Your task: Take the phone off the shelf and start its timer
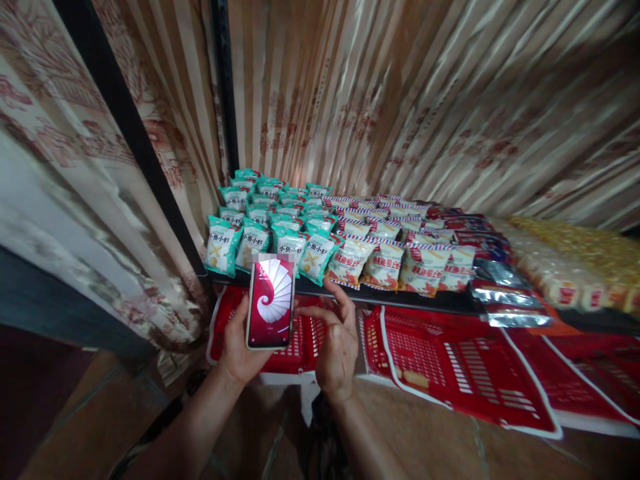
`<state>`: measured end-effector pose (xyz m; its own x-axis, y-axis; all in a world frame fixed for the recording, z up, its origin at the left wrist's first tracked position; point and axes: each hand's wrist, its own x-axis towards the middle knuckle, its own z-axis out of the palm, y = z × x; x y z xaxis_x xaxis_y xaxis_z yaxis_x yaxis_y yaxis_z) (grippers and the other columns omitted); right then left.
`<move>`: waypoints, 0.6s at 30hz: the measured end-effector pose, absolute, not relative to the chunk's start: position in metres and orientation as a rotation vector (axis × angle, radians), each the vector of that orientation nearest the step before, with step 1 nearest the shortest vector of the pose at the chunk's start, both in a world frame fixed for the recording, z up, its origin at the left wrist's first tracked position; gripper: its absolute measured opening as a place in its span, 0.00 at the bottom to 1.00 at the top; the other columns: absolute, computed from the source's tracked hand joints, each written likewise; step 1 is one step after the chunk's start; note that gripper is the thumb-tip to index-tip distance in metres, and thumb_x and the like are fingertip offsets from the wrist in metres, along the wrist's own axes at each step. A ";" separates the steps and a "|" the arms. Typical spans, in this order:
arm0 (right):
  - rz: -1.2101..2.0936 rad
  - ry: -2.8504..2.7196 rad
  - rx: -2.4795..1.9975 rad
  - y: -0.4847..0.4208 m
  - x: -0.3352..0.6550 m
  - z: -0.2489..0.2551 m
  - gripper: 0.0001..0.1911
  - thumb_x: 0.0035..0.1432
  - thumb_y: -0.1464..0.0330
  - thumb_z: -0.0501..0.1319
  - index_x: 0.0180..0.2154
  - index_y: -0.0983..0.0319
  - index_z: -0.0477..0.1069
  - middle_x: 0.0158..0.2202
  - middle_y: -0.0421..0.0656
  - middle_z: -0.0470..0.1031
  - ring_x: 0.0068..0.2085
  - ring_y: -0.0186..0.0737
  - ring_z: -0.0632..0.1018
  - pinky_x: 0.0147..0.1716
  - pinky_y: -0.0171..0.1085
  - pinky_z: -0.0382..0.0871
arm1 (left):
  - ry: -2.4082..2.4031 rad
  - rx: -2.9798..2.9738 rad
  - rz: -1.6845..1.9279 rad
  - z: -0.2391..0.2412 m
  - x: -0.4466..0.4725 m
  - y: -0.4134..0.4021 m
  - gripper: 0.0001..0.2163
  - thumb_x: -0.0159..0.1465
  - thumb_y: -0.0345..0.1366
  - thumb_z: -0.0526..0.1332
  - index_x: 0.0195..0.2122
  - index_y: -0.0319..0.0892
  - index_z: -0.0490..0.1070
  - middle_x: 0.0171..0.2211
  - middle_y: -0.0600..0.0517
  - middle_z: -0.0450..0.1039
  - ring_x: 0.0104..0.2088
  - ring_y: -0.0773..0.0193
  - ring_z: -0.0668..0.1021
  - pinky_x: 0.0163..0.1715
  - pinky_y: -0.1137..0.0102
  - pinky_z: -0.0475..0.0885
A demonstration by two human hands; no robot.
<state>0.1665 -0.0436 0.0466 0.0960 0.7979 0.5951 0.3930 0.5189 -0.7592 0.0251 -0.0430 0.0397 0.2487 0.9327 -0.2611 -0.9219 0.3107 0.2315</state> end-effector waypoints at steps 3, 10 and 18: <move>0.420 -1.509 -1.085 -0.050 0.167 0.046 0.28 0.63 0.55 0.41 0.33 0.60 0.77 0.56 0.44 0.61 0.51 0.45 0.68 0.51 0.49 0.63 | 0.363 0.019 1.274 0.038 0.026 -0.050 0.19 0.65 0.45 0.50 0.46 0.37 0.73 0.40 0.43 0.78 0.42 0.53 0.78 0.49 0.54 0.66; 0.434 -1.539 -1.070 -0.060 0.168 0.042 0.27 0.63 0.56 0.42 0.36 0.60 0.77 0.58 0.44 0.59 0.53 0.46 0.66 0.52 0.52 0.62 | 0.378 -0.040 1.267 0.034 0.032 -0.060 0.16 0.63 0.41 0.53 0.43 0.37 0.75 0.37 0.44 0.79 0.41 0.52 0.78 0.48 0.54 0.68; 0.396 -1.537 -1.100 -0.052 0.168 0.040 0.26 0.63 0.57 0.42 0.35 0.59 0.76 0.58 0.43 0.59 0.54 0.47 0.65 0.53 0.52 0.60 | 0.458 -0.055 1.274 0.034 0.035 -0.052 0.13 0.61 0.38 0.55 0.40 0.36 0.75 0.35 0.45 0.79 0.36 0.55 0.79 0.44 0.58 0.71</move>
<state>0.1676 -0.0519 0.0400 0.0862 0.8050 0.5870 0.4211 0.5046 -0.7537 0.0352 -0.0522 0.0340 0.2157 0.9076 -0.3601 -0.9293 0.3040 0.2096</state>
